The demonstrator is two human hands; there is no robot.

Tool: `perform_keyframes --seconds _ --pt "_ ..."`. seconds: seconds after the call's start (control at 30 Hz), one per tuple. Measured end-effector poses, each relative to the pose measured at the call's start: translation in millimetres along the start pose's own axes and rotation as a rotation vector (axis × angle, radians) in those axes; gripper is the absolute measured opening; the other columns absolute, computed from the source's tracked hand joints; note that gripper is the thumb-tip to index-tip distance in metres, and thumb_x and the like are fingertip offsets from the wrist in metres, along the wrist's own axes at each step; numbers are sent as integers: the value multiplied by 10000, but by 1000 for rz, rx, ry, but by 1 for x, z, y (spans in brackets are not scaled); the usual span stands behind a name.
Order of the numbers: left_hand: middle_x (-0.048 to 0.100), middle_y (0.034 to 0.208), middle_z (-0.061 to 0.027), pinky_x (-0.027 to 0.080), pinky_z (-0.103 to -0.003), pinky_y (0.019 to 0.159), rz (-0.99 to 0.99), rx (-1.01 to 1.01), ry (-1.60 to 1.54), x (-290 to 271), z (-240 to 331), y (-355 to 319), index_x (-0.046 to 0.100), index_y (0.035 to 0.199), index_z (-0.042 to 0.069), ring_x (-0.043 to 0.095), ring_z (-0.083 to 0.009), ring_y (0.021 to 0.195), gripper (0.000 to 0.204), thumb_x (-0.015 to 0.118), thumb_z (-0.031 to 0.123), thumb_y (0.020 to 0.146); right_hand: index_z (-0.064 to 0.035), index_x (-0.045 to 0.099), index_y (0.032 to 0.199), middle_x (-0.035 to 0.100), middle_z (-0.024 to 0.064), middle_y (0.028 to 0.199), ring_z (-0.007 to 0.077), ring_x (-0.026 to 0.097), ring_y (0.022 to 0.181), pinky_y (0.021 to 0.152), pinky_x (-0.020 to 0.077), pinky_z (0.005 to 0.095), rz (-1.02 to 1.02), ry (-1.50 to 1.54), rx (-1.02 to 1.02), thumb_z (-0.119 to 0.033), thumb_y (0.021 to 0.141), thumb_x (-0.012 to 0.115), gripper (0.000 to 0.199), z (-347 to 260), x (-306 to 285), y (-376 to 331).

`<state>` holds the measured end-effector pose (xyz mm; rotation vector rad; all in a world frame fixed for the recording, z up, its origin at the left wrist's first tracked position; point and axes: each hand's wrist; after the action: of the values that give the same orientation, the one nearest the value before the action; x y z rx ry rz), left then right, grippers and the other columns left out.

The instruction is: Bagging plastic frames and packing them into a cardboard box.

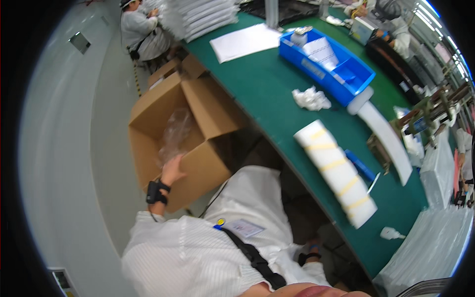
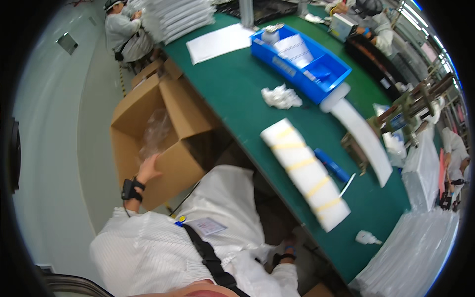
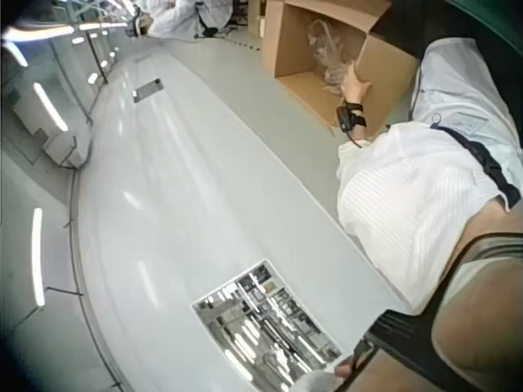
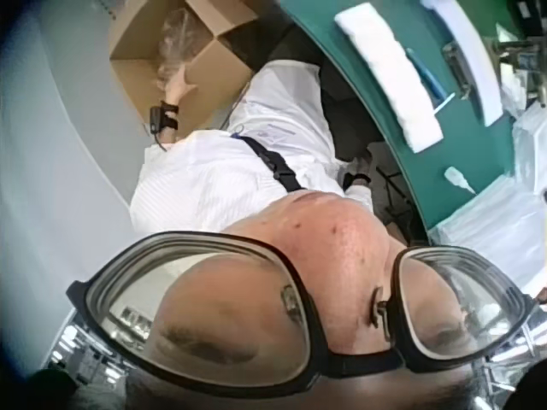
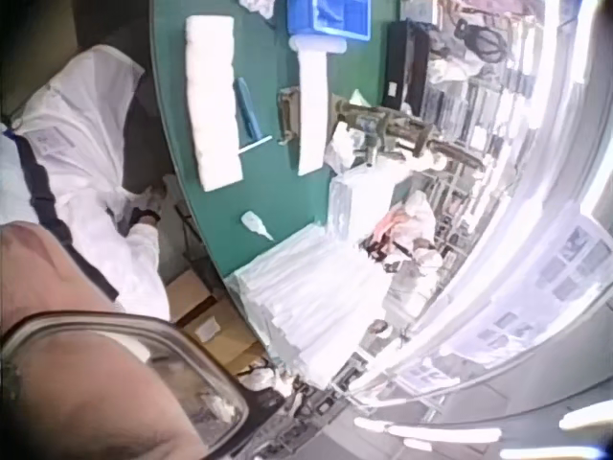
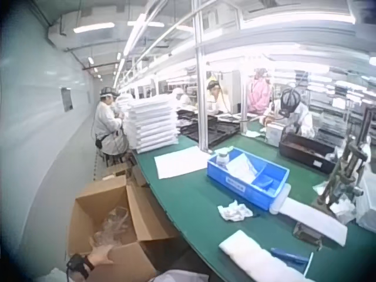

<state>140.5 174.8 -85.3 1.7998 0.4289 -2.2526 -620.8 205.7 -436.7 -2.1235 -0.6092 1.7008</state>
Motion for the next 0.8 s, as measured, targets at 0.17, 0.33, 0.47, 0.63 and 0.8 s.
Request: perform_keyframes --seconds 0.17,0.33,0.47,0.63,0.8 --pt "668 914 -209 519 -439 793 -96 -340 169 4 -4 14 699 903 33 640 -361 900 383 796 265 615 -22 650 989 670 136 983 270 627 890 812 488 378 -185 371 262 -225 904 517 257 -28 -38 2" --pt "683 890 -190 531 -416 780 -306 -501 221 -2 5 24 708 880 41 665 -347 877 315 742 287 686 -21 650 976 670 132 964 262 626 875 801 490 372 -176 514 300 -213 897 526 242 -49 -122 10" --pt "689 915 -168 537 -417 765 -239 -523 549 38 -31 40 718 883 89 672 -322 883 261 681 303 738 -19 651 966 669 128 949 255 625 862 792 491 367 -194 657 257 -204 891 534 231 -91 -196 -4" --pt "675 1060 -109 495 -447 855 -300 -846 146 50 22 46 687 1015 157 630 -277 1014 227 591 216 819 -18 652 953 669 124 930 247 624 847 780 492 361 -159 647 181 -192 884 544 216 -129 -279 13" --pt "669 963 -93 496 -407 782 -191 -867 136 31 19 37 655 931 131 624 -240 906 156 584 221 824 -16 652 940 668 120 911 239 624 832 769 493 355 -230 635 76 -180 877 553 201 -193 -322 13"
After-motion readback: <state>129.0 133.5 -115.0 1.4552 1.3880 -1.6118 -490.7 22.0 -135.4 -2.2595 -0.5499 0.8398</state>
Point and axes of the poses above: each hand's wrist, its own y-axis towards the middle knuckle, its own x-axis out of the palm, z = x × y
